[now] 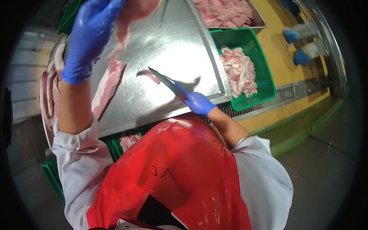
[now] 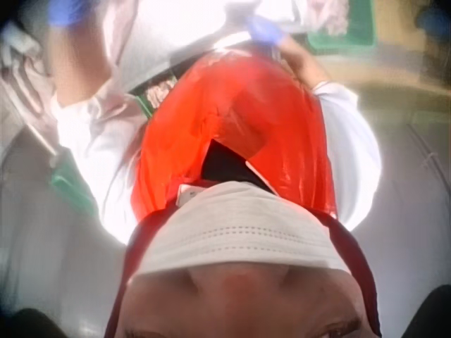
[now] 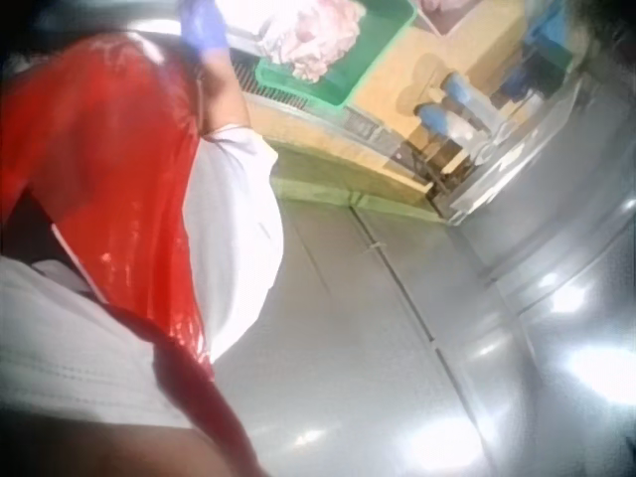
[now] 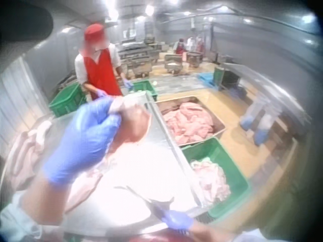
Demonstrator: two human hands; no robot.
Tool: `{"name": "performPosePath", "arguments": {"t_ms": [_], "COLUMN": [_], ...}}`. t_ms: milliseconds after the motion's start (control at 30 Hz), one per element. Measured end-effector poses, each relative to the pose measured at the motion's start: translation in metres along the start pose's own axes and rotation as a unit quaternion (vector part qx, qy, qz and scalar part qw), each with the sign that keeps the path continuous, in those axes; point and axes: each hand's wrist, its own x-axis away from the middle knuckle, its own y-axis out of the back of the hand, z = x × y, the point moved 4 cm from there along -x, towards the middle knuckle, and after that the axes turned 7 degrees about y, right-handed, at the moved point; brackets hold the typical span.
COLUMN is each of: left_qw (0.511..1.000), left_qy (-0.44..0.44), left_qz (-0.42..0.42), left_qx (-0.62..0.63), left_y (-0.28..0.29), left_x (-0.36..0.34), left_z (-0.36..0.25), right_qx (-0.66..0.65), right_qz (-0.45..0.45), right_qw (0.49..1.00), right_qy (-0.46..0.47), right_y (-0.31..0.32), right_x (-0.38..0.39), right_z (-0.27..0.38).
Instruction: The person uses a knife to trim fat and cut large pieces of raw meat on a stainless steel table. Trimmed fat is placed into a green basket while the trimmed meat is set aside on the table.
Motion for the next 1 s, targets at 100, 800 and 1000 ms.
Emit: {"name": "performPosePath", "arguments": {"t_ms": [100,800,1000], "left_qw": [0.986,0.837,0.747], "left_qy": [-0.156,0.217,0.381], "left_qz": [0.059,-0.11,-0.186], "left_qx": [0.013,-0.49,-0.511], "left_y": [-0.083,0.045,0.163], "left_x": [-0.029,0.356,0.55], "left_z": [-0.064,0.353,0.272], "right_qx": [-0.032,-0.3,-0.176], "right_qz": [-0.074,-0.289,-0.131], "right_qw": [0.997,0.898,0.974], "right_qy": [0.009,-0.141,-0.061], "right_y": [0.004,0.019,-0.02], "right_x": [0.026,0.063,-0.076], "right_z": [-0.011,-0.062,0.003]}}
